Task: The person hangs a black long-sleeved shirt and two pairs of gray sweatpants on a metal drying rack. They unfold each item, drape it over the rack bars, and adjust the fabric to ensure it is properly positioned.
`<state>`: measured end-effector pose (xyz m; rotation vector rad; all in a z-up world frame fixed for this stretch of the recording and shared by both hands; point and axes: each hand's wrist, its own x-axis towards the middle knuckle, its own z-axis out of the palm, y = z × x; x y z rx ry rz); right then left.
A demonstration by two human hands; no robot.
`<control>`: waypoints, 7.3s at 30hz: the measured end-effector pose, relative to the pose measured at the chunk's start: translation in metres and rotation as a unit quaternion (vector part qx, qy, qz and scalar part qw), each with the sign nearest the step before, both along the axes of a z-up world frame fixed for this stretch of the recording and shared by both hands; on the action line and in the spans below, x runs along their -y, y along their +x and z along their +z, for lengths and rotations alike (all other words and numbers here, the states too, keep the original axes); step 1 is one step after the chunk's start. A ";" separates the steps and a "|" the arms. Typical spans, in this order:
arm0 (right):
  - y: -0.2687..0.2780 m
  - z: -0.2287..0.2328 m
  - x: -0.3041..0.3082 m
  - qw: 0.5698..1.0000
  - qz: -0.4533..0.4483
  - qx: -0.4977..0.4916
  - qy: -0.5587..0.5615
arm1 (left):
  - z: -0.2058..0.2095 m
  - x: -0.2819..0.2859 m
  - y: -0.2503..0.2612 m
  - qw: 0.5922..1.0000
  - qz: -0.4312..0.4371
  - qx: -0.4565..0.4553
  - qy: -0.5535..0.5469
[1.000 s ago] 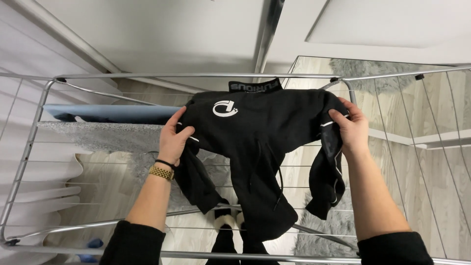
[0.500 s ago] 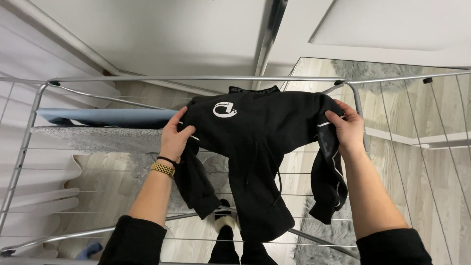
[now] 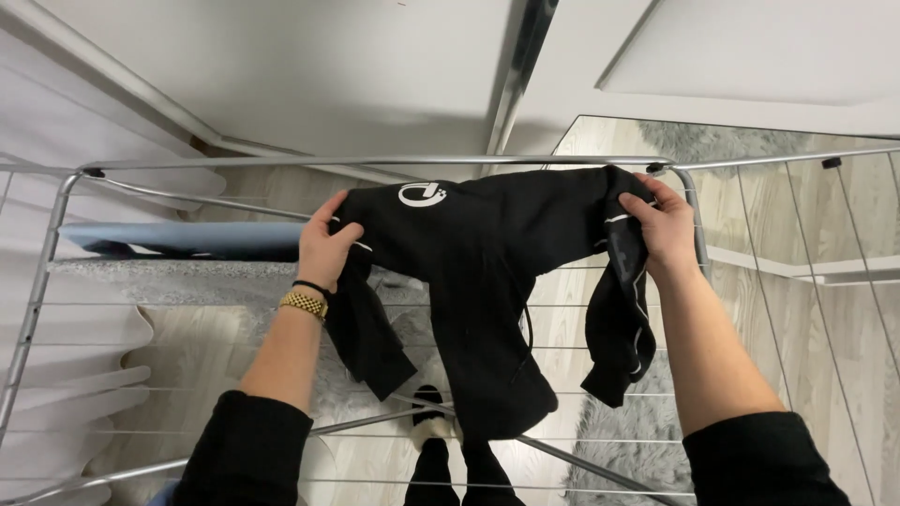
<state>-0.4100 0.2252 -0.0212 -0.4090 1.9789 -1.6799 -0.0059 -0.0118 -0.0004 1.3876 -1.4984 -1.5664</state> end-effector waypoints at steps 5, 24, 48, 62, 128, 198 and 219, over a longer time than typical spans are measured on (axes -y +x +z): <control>-0.011 -0.018 0.010 1.000 -0.003 0.007 0.007 | -0.022 0.024 -0.006 1.000 0.000 0.018 0.002; 0.002 -0.022 0.033 0.997 0.007 0.017 0.081 | -0.100 0.089 0.006 0.983 0.027 0.162 -0.081; 0.059 0.028 -0.090 0.878 0.084 -0.267 0.389 | -0.059 -0.104 0.040 0.940 -0.046 0.223 -0.256; 0.113 0.030 -0.101 0.982 -0.016 0.098 0.163 | -0.027 -0.196 0.035 0.980 -0.066 0.181 0.052; -0.030 0.020 0.053 0.693 0.367 0.009 0.620 | -0.083 -0.204 0.052 0.958 -0.094 0.270 -0.009; -0.049 -0.099 0.081 0.657 0.348 -0.133 0.656 | 0.023 -0.187 0.005 0.916 0.086 -0.267 0.286; -0.032 -0.069 0.046 0.767 0.353 -0.239 0.480 | 0.011 -0.153 -0.021 0.900 0.061 -0.359 0.239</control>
